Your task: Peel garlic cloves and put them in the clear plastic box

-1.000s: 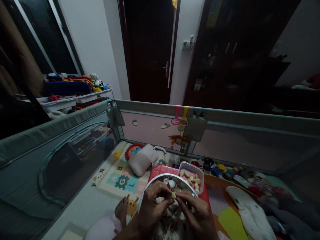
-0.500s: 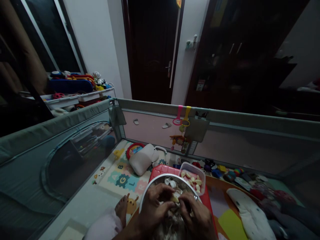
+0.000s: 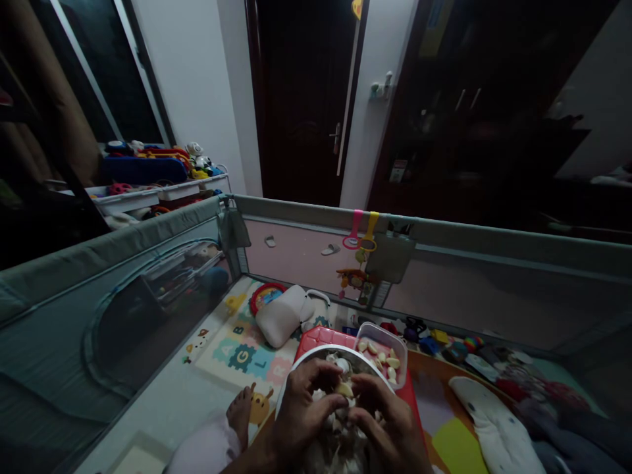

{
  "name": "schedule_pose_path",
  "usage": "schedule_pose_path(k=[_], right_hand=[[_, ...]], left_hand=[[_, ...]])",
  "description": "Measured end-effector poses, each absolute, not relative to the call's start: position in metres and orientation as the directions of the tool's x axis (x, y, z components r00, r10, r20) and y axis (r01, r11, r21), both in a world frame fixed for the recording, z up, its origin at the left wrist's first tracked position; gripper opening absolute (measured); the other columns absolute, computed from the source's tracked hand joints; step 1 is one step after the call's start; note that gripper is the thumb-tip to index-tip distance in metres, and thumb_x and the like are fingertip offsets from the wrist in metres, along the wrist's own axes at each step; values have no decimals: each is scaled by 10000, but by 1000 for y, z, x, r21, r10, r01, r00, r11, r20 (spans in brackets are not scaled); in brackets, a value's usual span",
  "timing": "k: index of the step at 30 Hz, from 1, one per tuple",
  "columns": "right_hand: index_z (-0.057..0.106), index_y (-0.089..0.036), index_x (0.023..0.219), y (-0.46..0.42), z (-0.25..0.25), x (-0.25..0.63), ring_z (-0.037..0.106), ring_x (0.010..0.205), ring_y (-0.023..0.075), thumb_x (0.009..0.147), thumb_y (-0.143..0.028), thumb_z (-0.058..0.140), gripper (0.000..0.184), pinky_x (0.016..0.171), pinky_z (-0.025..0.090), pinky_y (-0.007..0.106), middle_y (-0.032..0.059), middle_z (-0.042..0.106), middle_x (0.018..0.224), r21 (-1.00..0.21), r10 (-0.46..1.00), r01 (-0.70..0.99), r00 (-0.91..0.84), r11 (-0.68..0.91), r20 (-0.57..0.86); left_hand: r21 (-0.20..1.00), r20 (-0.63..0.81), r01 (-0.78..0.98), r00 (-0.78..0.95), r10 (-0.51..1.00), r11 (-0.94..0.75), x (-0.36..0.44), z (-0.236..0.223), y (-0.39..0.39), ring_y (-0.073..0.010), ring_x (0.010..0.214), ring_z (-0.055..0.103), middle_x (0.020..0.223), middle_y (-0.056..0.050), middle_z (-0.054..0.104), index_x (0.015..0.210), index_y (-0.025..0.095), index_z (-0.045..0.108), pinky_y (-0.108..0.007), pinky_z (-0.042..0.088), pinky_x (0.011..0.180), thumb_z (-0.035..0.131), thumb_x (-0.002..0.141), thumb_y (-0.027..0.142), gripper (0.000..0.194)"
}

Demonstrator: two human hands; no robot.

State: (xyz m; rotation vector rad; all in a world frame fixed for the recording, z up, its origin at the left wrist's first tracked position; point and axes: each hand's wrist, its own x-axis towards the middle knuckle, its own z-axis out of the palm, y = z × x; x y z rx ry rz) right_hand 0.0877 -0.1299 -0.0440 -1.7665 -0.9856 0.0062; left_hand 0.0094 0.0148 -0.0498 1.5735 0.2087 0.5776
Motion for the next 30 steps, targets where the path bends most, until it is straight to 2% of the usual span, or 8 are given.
schedule_pose_path(k=[4,9,12,16,20,24,30], right_hand=[[694,-205,867,-128,-40,82,696,762,205,822,-383,588,212,674,557,240,59,741,830,-921,619,385,739,-65,265],[709,-209,757,-128,-35,81,687,662,213,763,-395,656,194,616,565,260,40,726,688,-966,552,256,812,-42,191],[710,-206,743,-127,-37,81,684,641,214,766,-401,651,205,603,562,266,48,728,680,-957,533,287,816,-35,225],[703,-199,725,-127,-43,81,672,590,183,780,-372,642,192,572,543,227,34,717,643,-900,527,428,785,-82,326],[688,-197,722,-130,-48,84,661,554,159,802,-342,621,179,536,529,199,18,705,622,-827,532,549,739,-121,413],[693,-189,788,-132,-50,87,688,622,167,820,-325,608,163,590,543,195,39,729,699,-768,536,627,695,-126,480],[702,-214,839,-132,-51,83,704,674,181,841,-354,580,186,649,561,205,48,743,751,-743,561,661,656,-105,505]], left_hand=[[885,421,-269,812,405,-381,5,-42,12,-144,654,642,748,-21,696,876,170,674,-198,519,609,701,663,90,229],[744,574,-345,768,283,-573,3,-36,13,-173,710,683,776,-51,731,856,173,699,-222,537,659,637,784,158,96],[697,600,-366,768,224,-617,2,-38,14,-170,704,691,784,-63,735,892,161,697,-212,530,650,555,829,137,158],[654,605,-350,774,186,-671,0,-41,16,-165,640,677,710,-68,714,823,142,681,-204,507,591,490,860,155,195],[600,635,-376,761,134,-706,0,-39,17,-168,642,675,698,-72,703,813,140,654,-211,501,606,448,898,182,227],[564,660,-390,743,113,-728,1,-38,17,-170,667,678,733,-78,710,838,142,636,-215,497,623,432,915,186,223],[558,666,-359,732,146,-748,0,-39,17,-162,608,651,664,-62,678,779,157,610,-217,479,581,424,885,168,215]])
